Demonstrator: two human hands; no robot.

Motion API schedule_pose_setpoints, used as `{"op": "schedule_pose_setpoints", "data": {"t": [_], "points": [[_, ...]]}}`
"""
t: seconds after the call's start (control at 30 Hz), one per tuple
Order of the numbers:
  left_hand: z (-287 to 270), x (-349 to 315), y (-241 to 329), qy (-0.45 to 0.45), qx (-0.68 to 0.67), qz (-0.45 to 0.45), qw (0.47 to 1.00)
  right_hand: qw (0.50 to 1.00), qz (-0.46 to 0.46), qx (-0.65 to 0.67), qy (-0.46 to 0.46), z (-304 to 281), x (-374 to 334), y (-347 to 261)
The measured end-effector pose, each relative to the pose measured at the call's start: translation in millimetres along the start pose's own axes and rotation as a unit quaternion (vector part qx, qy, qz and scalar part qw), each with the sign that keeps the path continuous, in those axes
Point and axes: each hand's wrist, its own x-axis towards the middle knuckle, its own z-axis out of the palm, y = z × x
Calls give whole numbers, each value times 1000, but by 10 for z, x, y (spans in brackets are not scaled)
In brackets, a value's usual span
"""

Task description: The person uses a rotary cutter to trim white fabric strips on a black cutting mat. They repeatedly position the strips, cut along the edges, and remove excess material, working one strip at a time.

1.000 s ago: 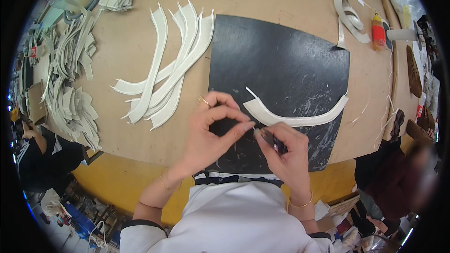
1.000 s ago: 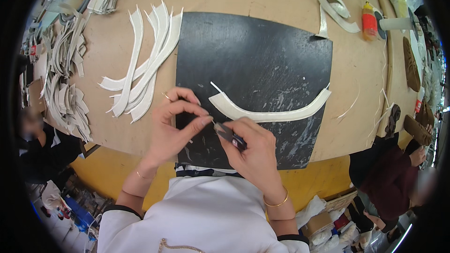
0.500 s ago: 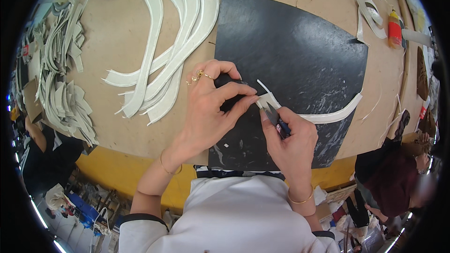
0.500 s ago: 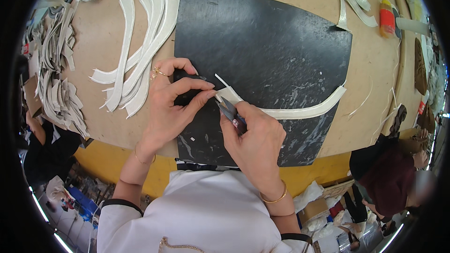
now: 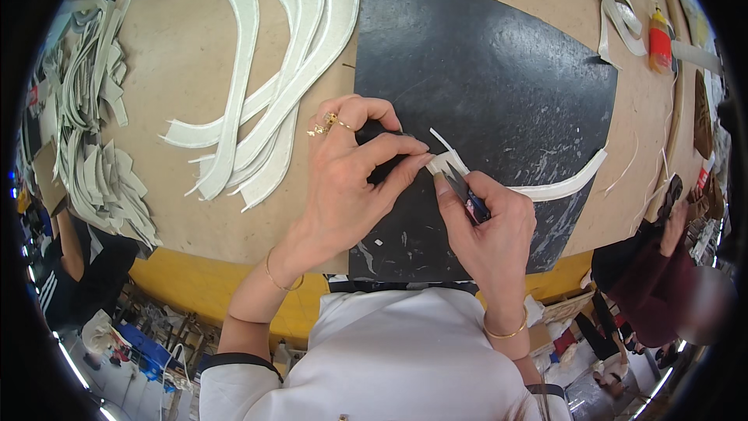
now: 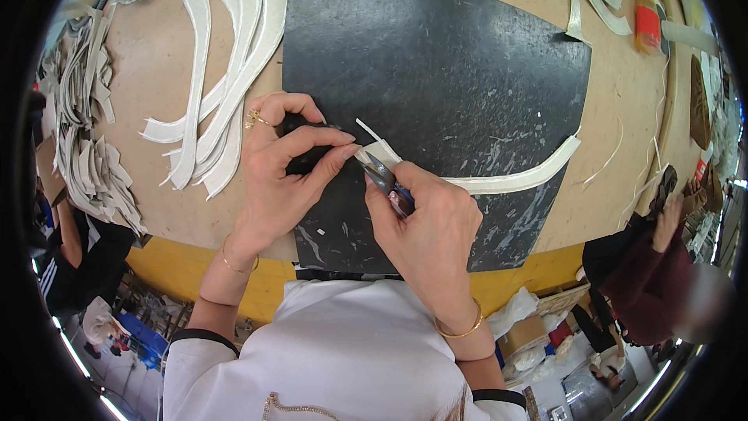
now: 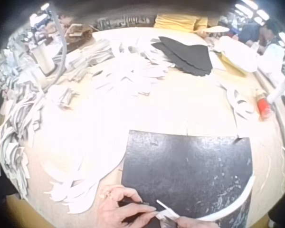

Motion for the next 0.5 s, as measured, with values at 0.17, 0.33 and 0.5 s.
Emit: {"op": "schedule_pose_setpoints", "data": {"t": [0.17, 0.33, 0.5], "points": [[10, -4, -3, -2, -7, -11, 1000, 1000, 8, 9, -6, -2, 20, 8], [14, -92, -40, 69, 94, 98, 988, 999, 21, 30, -6, -3, 36, 13], [-78, -340, -7, -50, 234, 250, 938, 999, 25, 42, -6, -3, 39, 23]]}}
